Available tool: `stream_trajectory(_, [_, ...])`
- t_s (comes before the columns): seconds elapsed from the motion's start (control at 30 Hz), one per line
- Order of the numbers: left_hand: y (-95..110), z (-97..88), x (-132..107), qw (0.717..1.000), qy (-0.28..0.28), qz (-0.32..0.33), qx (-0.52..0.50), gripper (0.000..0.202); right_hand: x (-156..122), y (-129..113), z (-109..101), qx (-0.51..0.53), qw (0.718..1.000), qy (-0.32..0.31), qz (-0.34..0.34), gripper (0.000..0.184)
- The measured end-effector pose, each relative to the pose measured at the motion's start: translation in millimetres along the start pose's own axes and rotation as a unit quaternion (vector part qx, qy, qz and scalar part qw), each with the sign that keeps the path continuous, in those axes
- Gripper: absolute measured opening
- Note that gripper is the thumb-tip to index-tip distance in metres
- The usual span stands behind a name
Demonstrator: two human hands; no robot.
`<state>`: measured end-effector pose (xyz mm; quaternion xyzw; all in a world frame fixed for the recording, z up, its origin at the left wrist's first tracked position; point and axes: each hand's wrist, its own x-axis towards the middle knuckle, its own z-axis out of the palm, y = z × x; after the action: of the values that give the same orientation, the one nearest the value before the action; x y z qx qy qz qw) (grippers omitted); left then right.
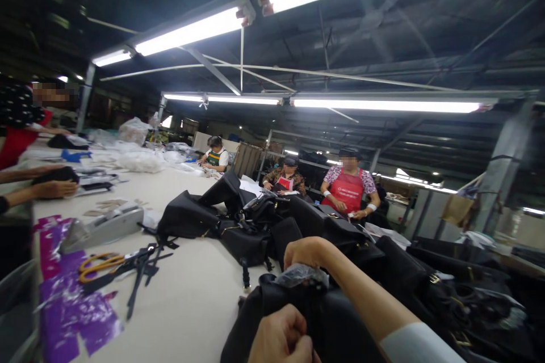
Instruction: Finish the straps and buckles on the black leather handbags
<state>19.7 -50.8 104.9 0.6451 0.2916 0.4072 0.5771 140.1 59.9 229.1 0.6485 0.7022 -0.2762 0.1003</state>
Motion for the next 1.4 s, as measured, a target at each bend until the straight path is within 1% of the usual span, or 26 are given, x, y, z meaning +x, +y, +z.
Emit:
stream_trajectory(0.1, [4.2,0.1,-2.8,1.0,0.012,0.0,0.006,0.01,-3.4,1.5,0.4,0.049,0.999,0.0,0.014,0.005])
stream_trajectory(0.17, [6.3,-0.4,-3.7,1.0,0.013,-0.001,-0.006,0.009,-8.3,4.4,2.8,0.114,0.993,0.039,-0.001,0.01])
stream_trajectory(0.23, [8.1,-1.5,-3.5,1.0,0.014,-0.004,-0.021,0.009,-15.2,8.4,7.4,0.203,0.974,0.091,-0.035,0.011])
stream_trajectory(0.3, [10.5,-2.5,-2.7,0.999,0.009,-0.01,-0.029,0.009,-22.8,12.7,13.8,0.297,0.942,0.137,-0.078,0.013])
stream_trajectory(0.4, [16.6,-2.9,-2.0,0.999,-0.001,-0.023,-0.039,0.007,-32.3,18.3,23.8,0.417,0.875,0.198,-0.143,0.03])
stream_trajectory(0.47, [21.6,-2.4,-2.6,0.999,0.0,-0.036,-0.039,0.006,-37.4,20.5,28.9,0.475,0.827,0.242,-0.177,0.043])
stream_trajectory(0.53, [25.9,-1.8,-3.5,0.999,0.011,-0.039,-0.025,0.006,-43.3,21.5,32.7,0.513,0.784,0.283,-0.203,0.051])
stream_trajectory(0.6, [28.9,-1.6,-4.2,0.999,0.025,-0.021,0.001,0.007,-51.4,21.5,36.1,0.533,0.753,0.316,-0.223,0.055])
stream_trajectory(0.67, [31.2,-1.7,-4.5,0.998,0.047,0.008,0.031,0.011,-62.0,21.1,40.8,0.539,0.731,0.342,-0.241,0.055])
stream_trajectory(0.73, [33.9,-1.8,-4.6,0.998,0.059,0.013,0.034,0.015,-73.8,21.4,48.0,0.528,0.714,0.367,-0.276,0.048])
stream_trajectory(0.77, [35.7,-1.8,-4.8,0.998,0.055,0.003,0.018,0.016,-79.8,22.1,52.6,0.513,0.71,0.379,-0.298,0.041])
stream_trajectory(0.8, [37.7,-1.6,-5.1,0.999,0.042,-0.016,-0.007,0.017,-85.5,23.2,57.8,0.487,0.713,0.389,-0.321,0.034])
stream_trajectory(0.87, [42.5,-1.1,-6.2,0.996,0.01,-0.059,-0.066,0.017,-95.7,27.0,68.9,0.405,0.734,0.404,-0.367,0.017])
stream_trajectory(0.9, [44.8,-0.8,-7.0,0.994,-0.003,-0.072,-0.088,0.017,-100.0,29.5,74.2,0.354,0.748,0.408,-0.386,0.008])
stream_trajectory(0.93, [47.0,-0.6,-8.0,0.991,-0.009,-0.081,-0.102,0.018,-103.5,32.3,79.0,0.299,0.759,0.413,-0.405,0.003])
stream_trajectory(1.0, [50.0,-0.4,-10.0,0.99,-0.013,-0.085,-0.112,0.02,-108.2,38.0,86.5,0.202,0.772,0.419,-0.433,0.015])
stream_trajectory(1.07, [51.0,-0.4,-11.8,0.989,-0.008,-0.089,-0.12,0.022,-110.5,43.0,91.0,0.14,0.777,0.428,-0.44,0.021])
stream_trajectory(1.2, [49.2,0.2,-13.6,0.985,-0.005,-0.09,-0.145,0.023,-112.9,46.4,94.4,0.066,0.787,0.445,-0.422,0.026])
stream_trajectory(1.3, [47.0,1.4,-13.7,0.984,-0.005,-0.084,-0.156,0.018,-115.9,44.3,95.5,0.0,0.797,0.444,-0.41,0.029])
stream_trajectory(1.4, [46.4,1.8,-13.4,0.981,-0.005,-0.094,-0.167,0.017,-119.0,43.5,95.7,-0.059,0.805,0.44,-0.393,0.032])
